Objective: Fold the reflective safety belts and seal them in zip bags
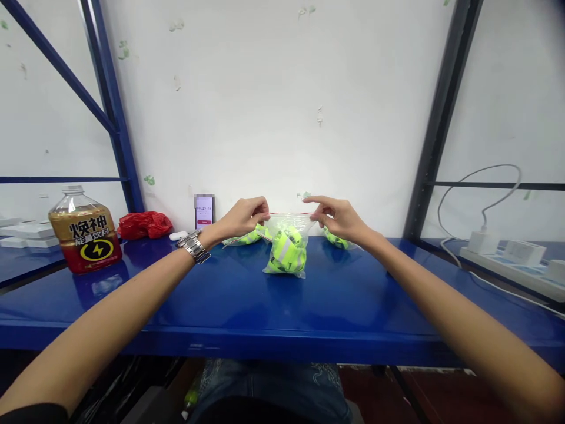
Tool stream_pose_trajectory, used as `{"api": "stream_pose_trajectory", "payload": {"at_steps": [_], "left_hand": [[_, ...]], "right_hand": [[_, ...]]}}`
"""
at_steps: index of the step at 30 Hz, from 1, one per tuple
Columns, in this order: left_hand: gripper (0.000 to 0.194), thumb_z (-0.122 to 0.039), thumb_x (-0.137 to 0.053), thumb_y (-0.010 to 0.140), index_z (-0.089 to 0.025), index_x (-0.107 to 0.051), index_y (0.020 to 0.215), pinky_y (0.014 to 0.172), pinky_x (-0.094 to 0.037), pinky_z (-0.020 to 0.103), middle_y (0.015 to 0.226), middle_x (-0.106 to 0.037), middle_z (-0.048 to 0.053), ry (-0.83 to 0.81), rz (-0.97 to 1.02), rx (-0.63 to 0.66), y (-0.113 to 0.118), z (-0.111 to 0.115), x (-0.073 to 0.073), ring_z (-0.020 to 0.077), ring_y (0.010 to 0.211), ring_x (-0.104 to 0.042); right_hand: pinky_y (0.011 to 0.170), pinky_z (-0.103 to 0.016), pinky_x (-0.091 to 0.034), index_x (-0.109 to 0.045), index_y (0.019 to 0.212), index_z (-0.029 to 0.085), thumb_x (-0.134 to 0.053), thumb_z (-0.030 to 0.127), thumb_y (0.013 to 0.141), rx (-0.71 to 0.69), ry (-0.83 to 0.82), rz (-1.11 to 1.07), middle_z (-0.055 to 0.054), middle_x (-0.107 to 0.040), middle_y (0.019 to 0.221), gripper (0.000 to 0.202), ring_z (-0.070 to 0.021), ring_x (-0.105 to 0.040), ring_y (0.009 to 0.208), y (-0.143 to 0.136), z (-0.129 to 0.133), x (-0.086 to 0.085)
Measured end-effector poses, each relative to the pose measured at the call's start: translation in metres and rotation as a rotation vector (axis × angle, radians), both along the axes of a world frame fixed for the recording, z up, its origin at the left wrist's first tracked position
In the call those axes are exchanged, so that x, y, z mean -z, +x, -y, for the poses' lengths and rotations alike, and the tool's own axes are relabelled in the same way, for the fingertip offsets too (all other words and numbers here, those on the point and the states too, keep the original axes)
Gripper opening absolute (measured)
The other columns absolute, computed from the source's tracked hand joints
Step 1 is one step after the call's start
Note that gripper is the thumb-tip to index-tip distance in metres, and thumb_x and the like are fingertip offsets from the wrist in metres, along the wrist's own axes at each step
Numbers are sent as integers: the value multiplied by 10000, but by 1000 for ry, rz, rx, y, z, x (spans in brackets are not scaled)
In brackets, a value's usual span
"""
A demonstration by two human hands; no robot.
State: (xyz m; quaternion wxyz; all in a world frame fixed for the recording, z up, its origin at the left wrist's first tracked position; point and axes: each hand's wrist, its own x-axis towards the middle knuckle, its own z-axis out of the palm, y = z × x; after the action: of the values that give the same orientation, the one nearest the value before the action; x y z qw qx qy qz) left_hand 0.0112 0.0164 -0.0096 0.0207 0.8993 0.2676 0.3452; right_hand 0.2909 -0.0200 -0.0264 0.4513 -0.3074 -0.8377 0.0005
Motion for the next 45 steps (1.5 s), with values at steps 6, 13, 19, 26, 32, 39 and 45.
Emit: {"api": "stream_pose_trajectory", "payload": {"at_steps": [6, 13, 19, 26, 32, 39, 45], "left_hand": [[156, -207, -492, 879, -200, -464, 1032, 635, -427, 250, 735, -579, -16, 192, -38, -1, 1, 4, 5, 124, 672, -558], [252, -167, -438, 861, -178, -427, 1112, 598, -393, 274, 742, -556, 11, 277, -164, -92, 4, 4, 9, 157, 648, -521], [185, -261, -444, 889, -162, -573, 979, 687, -435, 291, 850, -622, 55, 196, -215, -31, 5, 15, 0, 163, 753, -567], [233, -343, -460, 910, -159, -603, 898, 638, -403, 266, 798, -622, 43, 132, -218, 8, 12, 18, -8, 141, 700, -539], [237, -323, -387, 940, -159, -544, 870, 621, -373, 277, 778, -581, 43, 227, -264, -2, 16, 21, -3, 142, 663, -498], [191, -309, -400, 930, -171, -518, 871, 625, -378, 284, 781, -576, 40, 222, -254, 3, 15, 20, 0, 147, 673, -498], [174, -286, -445, 910, -161, -559, 868, 629, -374, 277, 781, -598, 41, 157, -309, 13, 14, 27, -8, 144, 681, -509]], "right_hand": [[675, -326, -448, -624, 1009, 175, -499, 200, 850, 93, 130, 185, -54, -655, 784, 203, -181, -595, 708, 2, -4, 4], [583, -277, -352, -546, 799, 187, -461, 152, 852, 120, 127, 366, -30, -573, 735, 106, -143, -465, 622, 0, 3, -4], [589, -278, -357, -582, 812, 179, -484, 177, 859, 97, 113, 353, -43, -607, 762, 109, -145, -498, 647, 1, 7, -6], [586, -272, -364, -609, 820, 183, -518, 295, 886, 90, 38, 361, -30, -620, 730, 159, -140, -515, 637, -7, 11, -13], [583, -265, -356, -571, 806, 177, -488, 250, 898, 91, 105, 376, -31, -585, 733, 144, -137, -494, 639, -9, 7, -8], [593, -262, -357, -556, 794, 181, -500, 183, 862, 92, 142, 357, -25, -592, 742, 87, -134, -496, 641, -10, 8, -4], [594, -267, -367, -584, 797, 180, -512, 203, 859, 69, 37, 336, -39, -622, 775, 98, -144, -521, 670, -8, 11, -8]]}}
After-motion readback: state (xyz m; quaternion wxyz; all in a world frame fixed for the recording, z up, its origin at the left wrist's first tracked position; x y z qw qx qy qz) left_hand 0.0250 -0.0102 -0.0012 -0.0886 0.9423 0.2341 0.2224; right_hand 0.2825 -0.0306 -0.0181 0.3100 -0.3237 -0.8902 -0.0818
